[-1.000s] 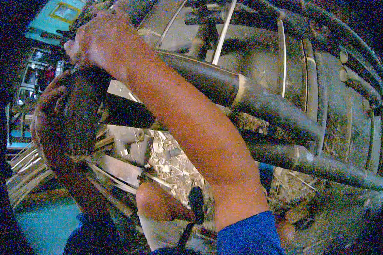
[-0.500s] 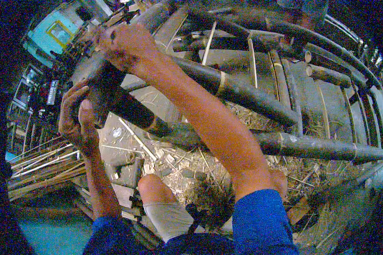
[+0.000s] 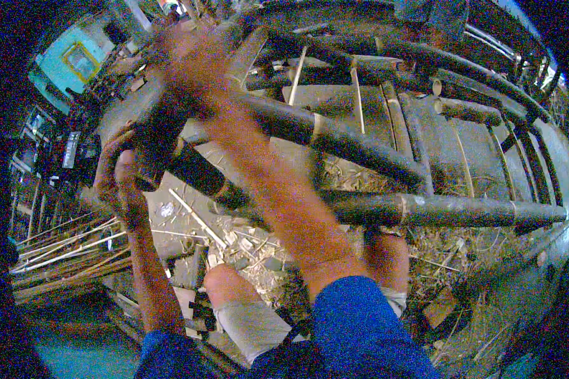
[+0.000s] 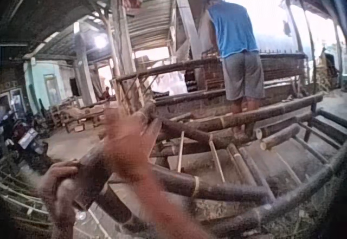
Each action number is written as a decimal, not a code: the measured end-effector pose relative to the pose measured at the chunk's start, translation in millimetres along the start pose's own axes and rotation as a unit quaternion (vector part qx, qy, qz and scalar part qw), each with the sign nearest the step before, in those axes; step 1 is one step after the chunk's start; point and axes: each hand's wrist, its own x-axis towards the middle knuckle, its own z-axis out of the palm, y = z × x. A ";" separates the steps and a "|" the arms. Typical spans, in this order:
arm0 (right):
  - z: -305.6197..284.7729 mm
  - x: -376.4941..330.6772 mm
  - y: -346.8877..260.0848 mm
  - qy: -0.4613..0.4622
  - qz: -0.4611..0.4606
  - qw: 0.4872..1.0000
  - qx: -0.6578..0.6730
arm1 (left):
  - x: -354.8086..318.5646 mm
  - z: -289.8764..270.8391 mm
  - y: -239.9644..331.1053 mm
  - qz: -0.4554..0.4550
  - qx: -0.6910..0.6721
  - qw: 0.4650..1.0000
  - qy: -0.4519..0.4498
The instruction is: The person assembles a bamboo frame by hand, fitting pre-cut bamboo poles into a ladder-like structure. They repeatedly align and insert pieces, then lift and reposition the frame to continue assembly.
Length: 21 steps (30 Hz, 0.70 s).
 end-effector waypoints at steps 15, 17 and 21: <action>17.8 9.4 -44.6 -0.204 0.047 0.962 0.177 | -9.2 7.1 -9.9 -0.096 -0.059 0.990 0.087; 17.8 2.3 -29.6 -0.263 -0.024 0.956 0.130 | -8.5 7.7 -8.9 -0.084 -0.043 0.991 0.091; 5.8 14.3 -15.0 -0.164 -0.040 0.976 0.135 | -7.8 9.1 -13.2 -0.069 -0.057 0.991 0.098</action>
